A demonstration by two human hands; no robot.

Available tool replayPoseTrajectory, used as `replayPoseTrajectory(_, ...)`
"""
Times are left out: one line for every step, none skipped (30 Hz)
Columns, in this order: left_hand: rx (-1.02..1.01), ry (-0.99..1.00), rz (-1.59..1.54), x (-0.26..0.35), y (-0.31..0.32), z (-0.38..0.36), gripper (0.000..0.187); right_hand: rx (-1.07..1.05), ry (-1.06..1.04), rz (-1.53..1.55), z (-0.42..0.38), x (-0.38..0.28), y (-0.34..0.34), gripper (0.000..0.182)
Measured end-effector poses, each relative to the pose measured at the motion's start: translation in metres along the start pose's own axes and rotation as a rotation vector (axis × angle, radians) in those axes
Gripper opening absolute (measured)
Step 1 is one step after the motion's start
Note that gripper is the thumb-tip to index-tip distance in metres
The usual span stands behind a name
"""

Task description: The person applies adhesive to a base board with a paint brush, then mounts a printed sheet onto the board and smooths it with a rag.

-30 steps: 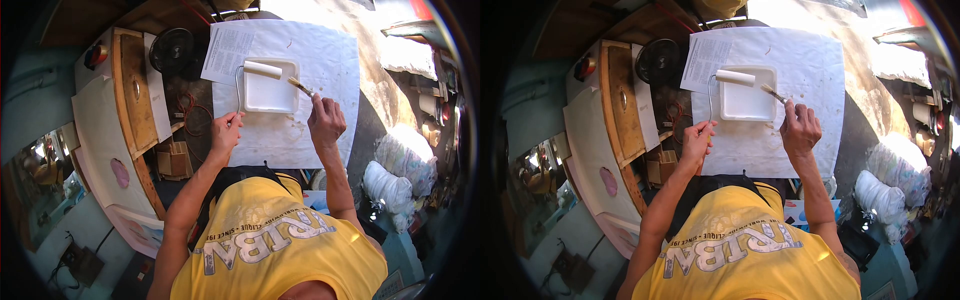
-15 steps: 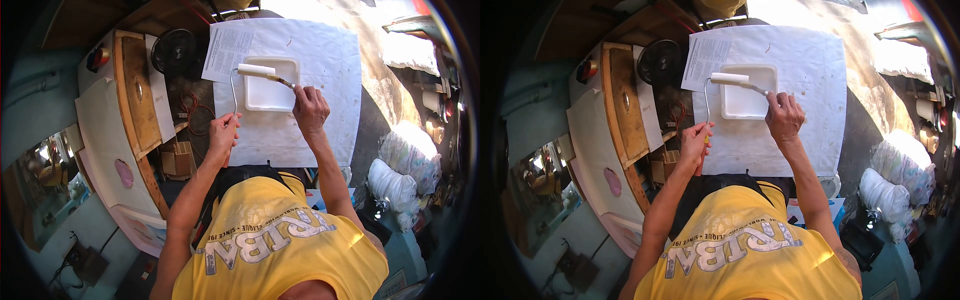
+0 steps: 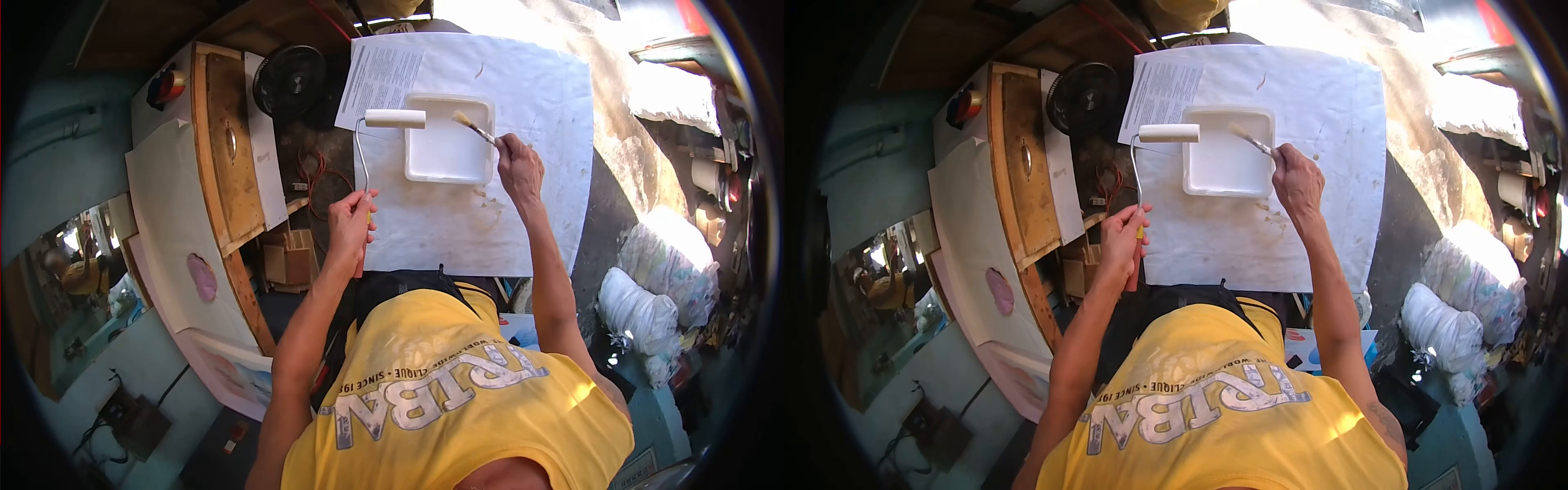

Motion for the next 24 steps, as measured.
replayPoseTrajectory(-0.006, 0.001, -0.003, -0.002, 0.0, -0.003, 0.027, -0.099, 0.079, 0.17, 0.008, 0.007, 0.004, 0.025)
replayPoseTrajectory(-0.01, -0.001, -0.006, -0.005, 0.001, -0.005, 0.026, -0.202, 0.158, 0.341, 0.014, 0.012, 0.01, 0.03)
replayPoseTrajectory(-0.011, -0.009, -0.008, -0.008, 0.002, -0.008, 0.026, -0.224, 0.161, 0.358, 0.018, 0.01, 0.009, 0.032)
replayPoseTrajectory(-0.011, -0.014, -0.009, -0.011, 0.003, -0.01, 0.026, -0.244, 0.163, 0.375, 0.023, 0.007, 0.008, 0.034)
replayPoseTrajectory(-0.012, -0.018, -0.011, -0.014, 0.005, -0.011, 0.026, -0.264, 0.163, 0.392, 0.027, 0.004, 0.007, 0.037)
replayPoseTrajectory(-0.015, -0.018, -0.024, -0.018, 0.006, -0.012, 0.026, -0.298, 0.16, 0.407, 0.031, 0.002, 0.007, 0.036)
replayPoseTrajectory(-0.016, -0.017, -0.027, -0.022, 0.007, -0.013, 0.026, -0.334, 0.156, 0.422, 0.034, 0.0, 0.006, 0.036)
replayPoseTrajectory(-0.018, -0.016, -0.03, -0.026, 0.008, -0.014, 0.026, -0.369, 0.152, 0.436, 0.037, -0.003, 0.006, 0.036)
replayPoseTrajectory(-0.019, -0.014, -0.034, -0.028, 0.009, -0.016, 0.025, -0.39, 0.136, 0.464, 0.042, -0.004, 0.006, 0.036)
replayPoseTrajectory(-0.012, -0.017, -0.029, -0.03, 0.01, -0.017, 0.025, -0.412, 0.119, 0.492, 0.047, -0.004, 0.007, 0.036)
replayPoseTrajectory(-0.015, -0.016, -0.027, -0.032, 0.011, -0.018, 0.026, -0.436, 0.102, 0.522, 0.053, -0.007, 0.009, 0.036)
replayPoseTrajectory(-0.015, -0.016, -0.025, -0.034, 0.012, -0.019, 0.026, -0.424, 0.063, 0.486, 0.063, -0.008, 0.012, 0.035)
replayPoseTrajectory(-0.014, -0.016, -0.022, -0.037, 0.012, -0.02, 0.026, -0.413, 0.023, 0.452, 0.077, -0.009, 0.016, 0.034)
replayPoseTrajectory(-0.018, -0.012, -0.017, -0.039, 0.013, -0.02, 0.026, -0.401, -0.017, 0.418, 0.092, -0.013, 0.021, 0.032)
replayPoseTrajectory(-0.024, -0.012, -0.023, -0.041, 0.014, -0.021, 0.026, -0.338, -0.142, 0.295, 0.108, -0.022, 0.027, 0.03)
replayPoseTrajectory(-0.031, -0.013, -0.028, -0.042, 0.016, -0.021, 0.026, -0.27, -0.265, 0.173, 0.124, -0.031, 0.032, 0.028)
replayPoseTrajectory(-0.04, -0.016, -0.03, -0.044, 0.019, -0.021, 0.027, -0.199, -0.383, 0.051, 0.138, -0.04, 0.036, 0.025)
replayPoseTrajectory(-0.034, -0.013, -0.002, -0.046, 0.022, -0.021, 0.027, -0.207, -0.425, 0.002, 0.152, -0.049, 0.042, 0.023)
replayPoseTrajectory(-0.038, -0.015, 0.004, -0.044, 0.025, -0.023, 0.027, -0.213, -0.466, -0.047, 0.164, -0.062, 0.049, 0.021)
replayPoseTrajectory(-0.042, -0.019, 0.011, -0.042, 0.028, -0.025, 0.026, -0.22, -0.505, -0.096, 0.17, -0.074, 0.056, 0.019)
replayPoseTrajectory(-0.045, -0.024, 0.017, -0.04, 0.03, -0.027, 0.026, -0.212, -0.528, -0.091, 0.173, -0.087, 0.056, 0.018)
replayPoseTrajectory(-0.043, -0.023, 0.03, -0.04, 0.032, -0.029, 0.026, -0.203, -0.553, -0.087, 0.176, -0.102, 0.051, 0.016)
replayPoseTrajectory(-0.044, -0.013, 0.03, -0.042, 0.032, -0.029, 0.026, -0.195, -0.578, -0.084, 0.179, -0.118, 0.045, 0.015)
replayPoseTrajectory(-0.044, -0.003, 0.028, -0.043, 0.033, -0.029, 0.027, -0.175, -0.568, -0.051, 0.177, -0.129, 0.037, 0.013)
Point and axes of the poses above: each hand's wrist, its own z-axis towards the middle knuckle, its own y-axis out of the palm, x = y × z, the point moved 5 cm from there along z, towards the middle knuckle, and after that the axes turned 10 degrees about -x, right-handed, at the moved point
